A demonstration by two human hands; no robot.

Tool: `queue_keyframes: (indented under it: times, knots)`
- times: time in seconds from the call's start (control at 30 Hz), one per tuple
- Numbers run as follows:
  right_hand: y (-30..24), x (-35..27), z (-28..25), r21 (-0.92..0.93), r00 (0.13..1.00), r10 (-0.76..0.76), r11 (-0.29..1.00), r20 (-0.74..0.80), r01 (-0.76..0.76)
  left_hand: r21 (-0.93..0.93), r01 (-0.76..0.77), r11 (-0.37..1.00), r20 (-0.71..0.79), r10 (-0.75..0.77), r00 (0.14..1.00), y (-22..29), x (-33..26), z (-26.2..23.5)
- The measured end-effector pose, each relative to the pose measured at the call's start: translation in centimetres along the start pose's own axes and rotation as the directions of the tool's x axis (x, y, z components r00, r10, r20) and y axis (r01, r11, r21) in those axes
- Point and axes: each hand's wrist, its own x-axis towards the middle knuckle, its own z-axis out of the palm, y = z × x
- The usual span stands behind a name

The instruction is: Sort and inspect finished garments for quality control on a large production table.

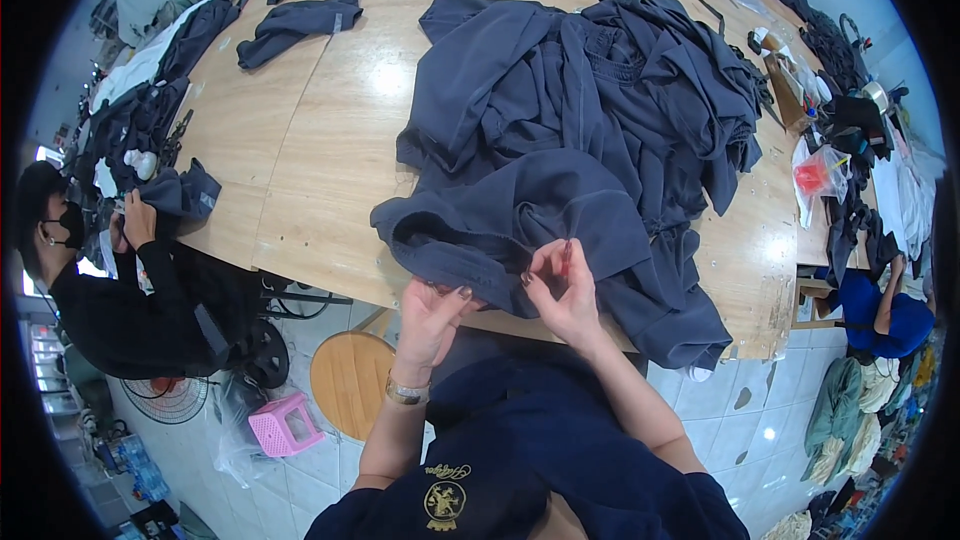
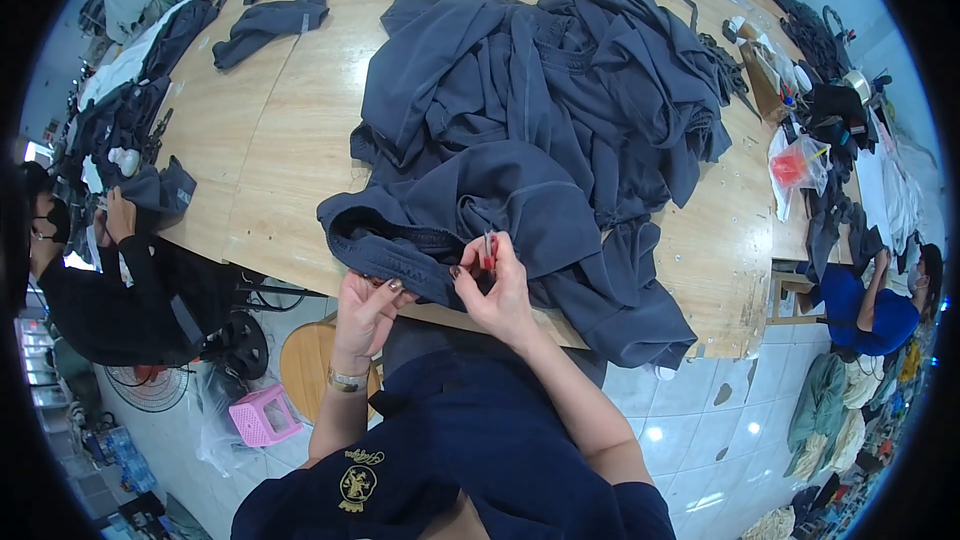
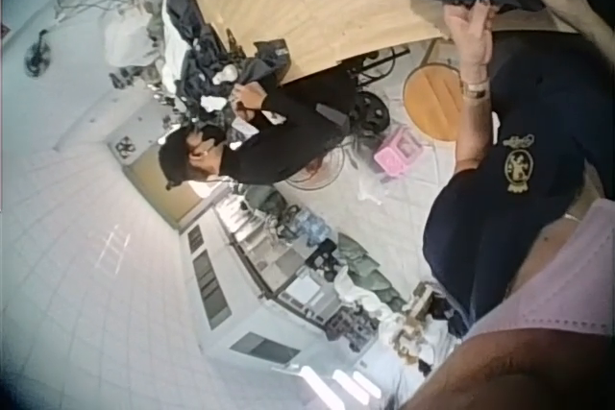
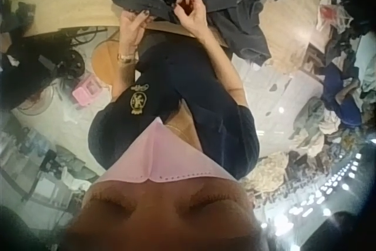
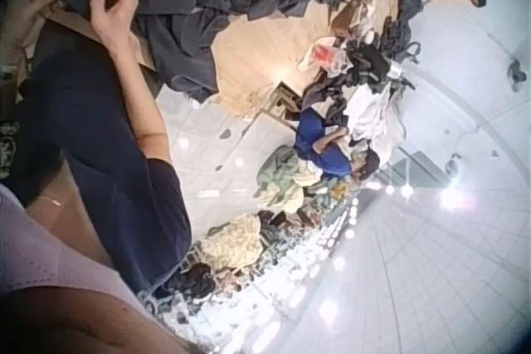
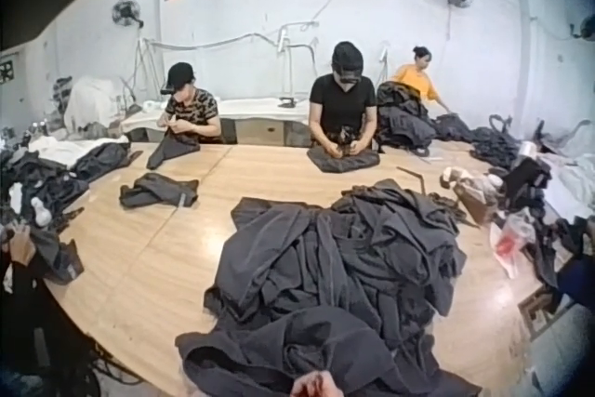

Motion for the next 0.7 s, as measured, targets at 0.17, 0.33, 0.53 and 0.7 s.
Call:
queue_keyframes:
  times: [0.17, 0.33, 0.53, 0.7]
  knots:
    - [0.6, -1.8, 0.1, -0.197, 0.987, -0.136, 0.969, 0.088, 0.151, -0.102, -0.021, 0.995, -0.174, 0.003, 0.985, -0.3, 0.4, -2.6]
    - [1.4, -1.9, -0.7, -0.404, 0.903, -0.287, 0.821, 0.319, 0.404, -0.233, -0.028, 0.972, -0.280, -0.039, 0.959, -1.0, 0.0, -4.3]
    - [1.4, -1.2, -1.6, -0.457, 0.873, -0.244, 0.775, 0.422, 0.437, -0.420, 0.003, 0.908, -0.324, -0.153, 0.933, -1.5, -0.3, -5.5]
    - [1.9, -1.3, -1.6, -0.408, 0.920, -0.213, 0.847, 0.328, 0.341, -0.519, 0.163, 0.839, -0.283, -0.348, 0.894, -1.2, 0.1, -4.9]
